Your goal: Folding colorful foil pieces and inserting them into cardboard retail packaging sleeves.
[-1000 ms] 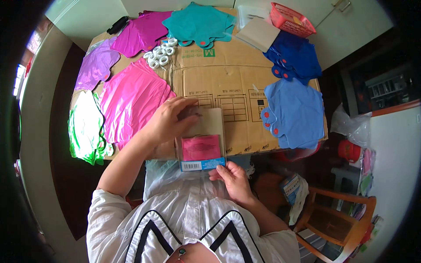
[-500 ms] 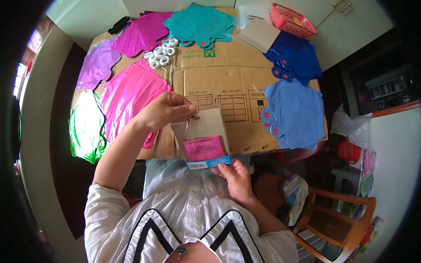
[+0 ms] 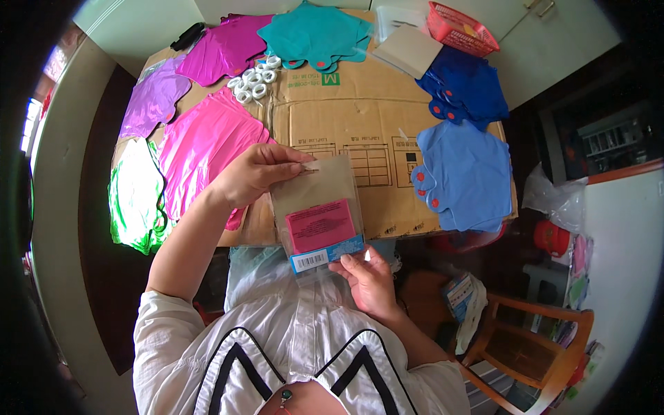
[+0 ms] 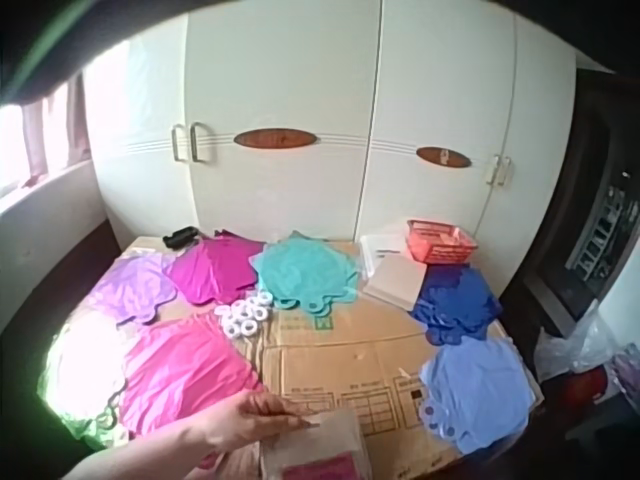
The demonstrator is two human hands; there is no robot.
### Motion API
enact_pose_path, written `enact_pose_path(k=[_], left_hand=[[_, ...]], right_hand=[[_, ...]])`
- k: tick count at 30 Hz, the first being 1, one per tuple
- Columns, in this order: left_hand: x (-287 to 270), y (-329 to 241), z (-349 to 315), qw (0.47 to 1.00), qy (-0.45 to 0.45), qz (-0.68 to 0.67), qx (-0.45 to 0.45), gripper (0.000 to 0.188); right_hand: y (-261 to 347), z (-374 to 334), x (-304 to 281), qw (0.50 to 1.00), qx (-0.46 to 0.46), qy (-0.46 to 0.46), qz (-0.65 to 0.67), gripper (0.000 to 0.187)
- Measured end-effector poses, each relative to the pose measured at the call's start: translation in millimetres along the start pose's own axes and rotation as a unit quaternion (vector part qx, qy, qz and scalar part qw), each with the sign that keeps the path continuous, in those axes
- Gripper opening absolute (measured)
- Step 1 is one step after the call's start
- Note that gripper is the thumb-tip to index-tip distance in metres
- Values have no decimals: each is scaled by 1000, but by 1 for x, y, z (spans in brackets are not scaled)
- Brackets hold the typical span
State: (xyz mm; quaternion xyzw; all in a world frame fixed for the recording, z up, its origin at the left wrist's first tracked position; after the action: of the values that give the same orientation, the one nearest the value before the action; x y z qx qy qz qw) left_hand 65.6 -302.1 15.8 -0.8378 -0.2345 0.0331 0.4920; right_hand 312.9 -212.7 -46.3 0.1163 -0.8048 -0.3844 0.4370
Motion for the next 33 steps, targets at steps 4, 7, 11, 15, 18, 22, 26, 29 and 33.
enact_pose_path(k=[4, 7, 11, 15, 18, 22, 26, 29, 33], left_hand=[[2, 1, -1, 996, 22, -87, 3, 29], [7, -7, -9, 983, 44, -179, -24, 30], [0, -3, -4, 997, -61, 44, -14, 26], [11, -14, -16, 963, -184, 198, 4, 23], [15, -13, -20, 982, -134, 107, 79, 20], [14, -12, -25, 996, -92, 13, 18, 23], [12, -1, -29, 996, -46, -60, -44, 25], [6, 2, -30, 998, -51, -21, -36, 27], [7, -1, -36, 996, -84, 35, -14, 30]], right_hand=[[0, 0, 2, 1000, 5, -10, -10, 15], [-3, 0, -7, 995, -50, -8, -84, 12], [-4, 0, -7, 990, -68, 3, -124, 12], [-2, 1, 4, 995, -53, -11, -87, 12], [-7, 1, 1, 999, -12, -6, -40, 11], [-17, -2, -8, 1000, 14, 22, -8, 10], [-18, -7, -5, 999, -11, 27, -22, 9], [-16, -15, -6, 998, -32, 29, -40, 9], [-13, -17, -7, 996, -35, 42, -69, 11]])
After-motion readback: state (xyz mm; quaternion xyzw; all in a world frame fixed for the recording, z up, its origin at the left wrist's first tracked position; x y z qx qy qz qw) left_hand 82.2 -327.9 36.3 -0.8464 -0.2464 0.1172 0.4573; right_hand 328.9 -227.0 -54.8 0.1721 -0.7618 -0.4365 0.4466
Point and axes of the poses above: each hand's wrist, its own z-axis towards the middle knuckle, its own x-axis out of the palm, y = z × x, the point moved 4 cm from there along z, towards the middle knuckle, and after that the axes turned 14 degrees about -x, right-handed, at the moved point
